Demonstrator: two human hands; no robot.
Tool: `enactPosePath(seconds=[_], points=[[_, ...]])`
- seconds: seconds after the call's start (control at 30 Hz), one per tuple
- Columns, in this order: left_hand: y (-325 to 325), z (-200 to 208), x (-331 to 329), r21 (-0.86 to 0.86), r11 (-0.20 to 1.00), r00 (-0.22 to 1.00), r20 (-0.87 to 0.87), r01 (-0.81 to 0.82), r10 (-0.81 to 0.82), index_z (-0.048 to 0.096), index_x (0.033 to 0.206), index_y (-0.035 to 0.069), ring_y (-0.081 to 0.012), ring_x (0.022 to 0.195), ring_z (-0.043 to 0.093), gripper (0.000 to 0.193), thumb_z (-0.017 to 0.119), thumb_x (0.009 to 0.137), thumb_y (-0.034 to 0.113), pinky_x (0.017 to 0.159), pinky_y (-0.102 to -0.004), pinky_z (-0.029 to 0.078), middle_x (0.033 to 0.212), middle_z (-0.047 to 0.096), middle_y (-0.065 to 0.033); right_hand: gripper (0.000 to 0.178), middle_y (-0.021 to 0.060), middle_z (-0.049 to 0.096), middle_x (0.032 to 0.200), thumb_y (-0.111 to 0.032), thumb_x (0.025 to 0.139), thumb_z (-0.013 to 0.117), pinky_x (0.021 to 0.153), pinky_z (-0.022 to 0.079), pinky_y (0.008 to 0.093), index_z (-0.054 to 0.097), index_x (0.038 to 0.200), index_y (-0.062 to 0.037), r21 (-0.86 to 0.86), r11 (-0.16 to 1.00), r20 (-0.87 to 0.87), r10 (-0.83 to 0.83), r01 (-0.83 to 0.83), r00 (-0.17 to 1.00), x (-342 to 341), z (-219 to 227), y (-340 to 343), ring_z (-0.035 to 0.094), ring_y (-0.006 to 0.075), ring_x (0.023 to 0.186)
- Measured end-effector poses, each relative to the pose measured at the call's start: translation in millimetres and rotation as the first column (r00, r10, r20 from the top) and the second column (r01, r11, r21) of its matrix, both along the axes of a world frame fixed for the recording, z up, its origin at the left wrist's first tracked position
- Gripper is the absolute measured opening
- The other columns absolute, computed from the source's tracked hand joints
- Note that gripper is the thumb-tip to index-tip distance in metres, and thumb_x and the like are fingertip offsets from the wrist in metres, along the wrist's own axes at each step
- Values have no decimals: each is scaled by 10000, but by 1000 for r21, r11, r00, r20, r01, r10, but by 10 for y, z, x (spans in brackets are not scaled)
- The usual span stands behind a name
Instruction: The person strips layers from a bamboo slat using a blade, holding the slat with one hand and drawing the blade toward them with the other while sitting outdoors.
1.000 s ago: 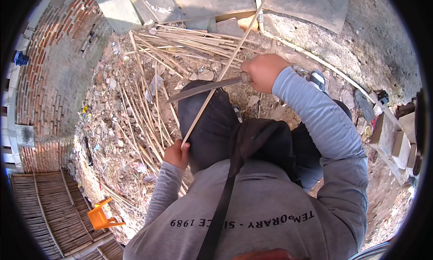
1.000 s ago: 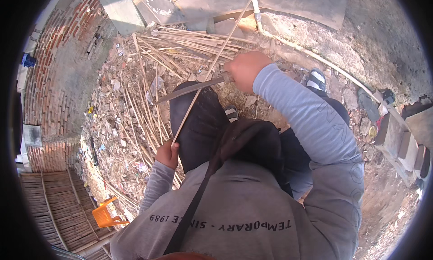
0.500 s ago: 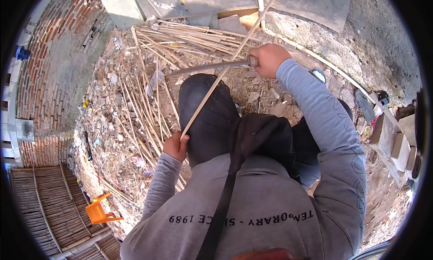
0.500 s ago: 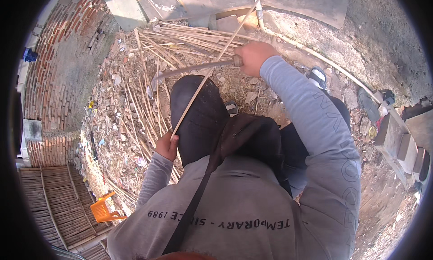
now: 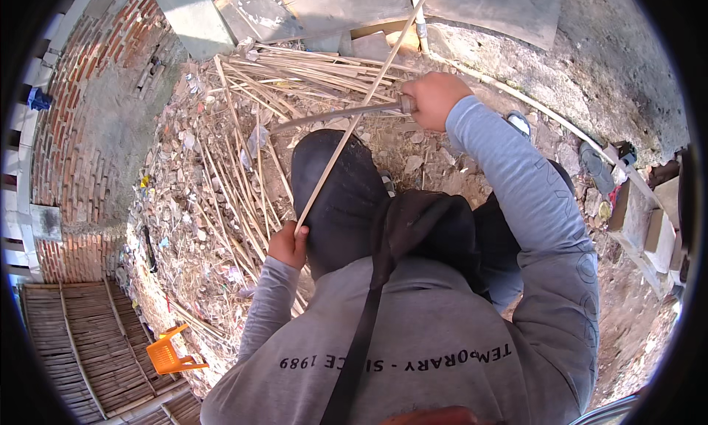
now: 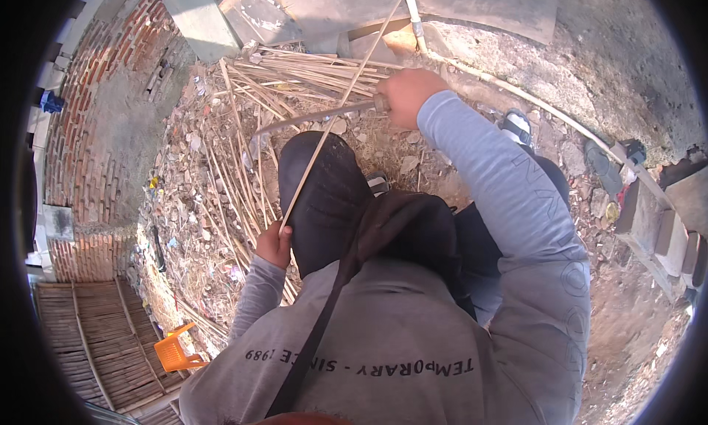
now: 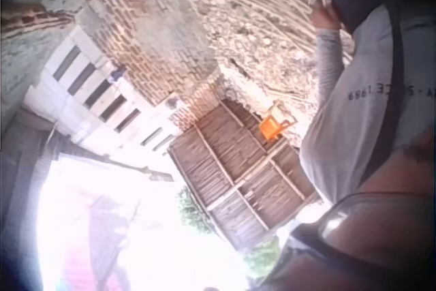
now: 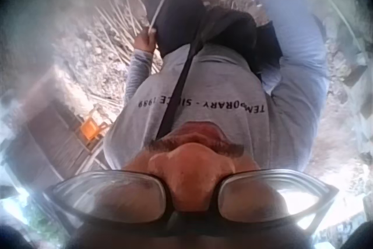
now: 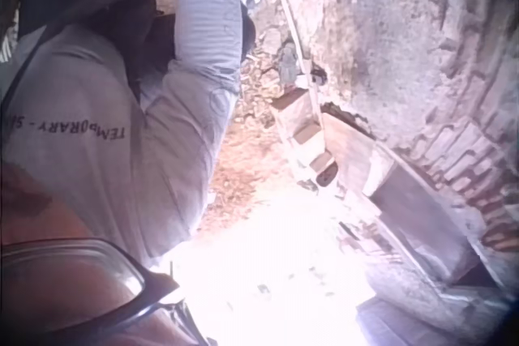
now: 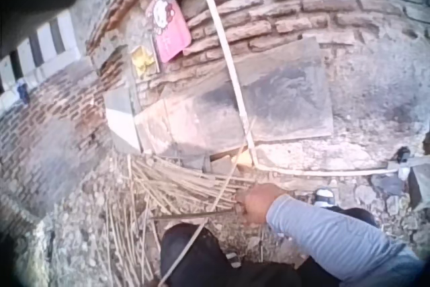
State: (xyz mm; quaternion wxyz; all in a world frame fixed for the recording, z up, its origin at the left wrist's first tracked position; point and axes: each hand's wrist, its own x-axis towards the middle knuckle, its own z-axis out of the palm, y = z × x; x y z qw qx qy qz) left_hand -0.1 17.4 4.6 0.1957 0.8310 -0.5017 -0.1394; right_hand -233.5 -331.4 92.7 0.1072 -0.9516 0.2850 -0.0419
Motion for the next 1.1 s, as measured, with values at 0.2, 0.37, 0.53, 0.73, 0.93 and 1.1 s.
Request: enactPosePath(seconds=[0.2, 0.37, 0.53, 0.73, 0.93, 1.1], points=[[-10, 109, -7, 28, 1000, 1000, -14, -2, 2, 531, 842, 21, -450, 655, 593, 515, 438, 965, 512, 578, -495, 443, 624, 577, -215, 324, 201, 682, 919, -179, 745, 623, 826, 523, 450, 653, 1054, -88, 46, 964, 140, -265, 261, 954, -187, -104, -427, 648, 383, 864], [-2, 140, 1, 55, 998, 1000, -27, -4, 6, 536, 842, 19, -447, 661, 599, 488, 482, 953, 491, 582, -499, 446, 626, 578, -215, 242, 152, 670, 825, -174, 713, 639, 756, 526, 477, 636, 940, -88, -97, 995, 42, 32, -28, 999, 86, -158, -15, 655, 353, 830], [-37, 53, -16, 37, 999, 1000, 27, -15, 14, 537, 837, 21, -445, 651, 602, 463, 534, 931, 474, 575, -497, 451, 625, 579, -219, 257, 146, 673, 839, -174, 708, 648, 762, 522, 484, 642, 950, -88, 12, 1000, -20, -16, 16, 1000, 3, -187, -174, 649, 365, 840], [19, 51, 7, -24, 1000, 999, 44, -9, 10, 539, 833, 16, -440, 612, 596, 469, 542, 927, 475, 549, -495, 444, 607, 568, -221, 287, 186, 678, 886, -169, 734, 647, 794, 524, 454, 642, 1010, -90, 20, 996, 0, -91, 91, 996, 61, -93, -50, 649, 373, 853], [-110, 7, -41, -25, 999, 999, 33, -26, 26, 510, 796, 15, -435, 620, 594, 496, 537, 927, 492, 559, -484, 441, 613, 566, -222, 310, 190, 677, 891, -170, 751, 639, 804, 526, 453, 634, 1050, -90, 65, 968, 135, -250, 243, 959, -71, -399, -425, 653, 368, 858], [0, 107, 120, 46, 999, 1000, -6, 10, -9, 516, 801, 26, -444, 624, 587, 480, 512, 942, 484, 560, -499, 432, 616, 574, -215, 327, 189, 676, 891, -174, 753, 635, 808, 525, 458, 629, 1070, -95, -1, 974, 117, -224, 226, 967, -54, -134, -272, 653, 365, 870]])
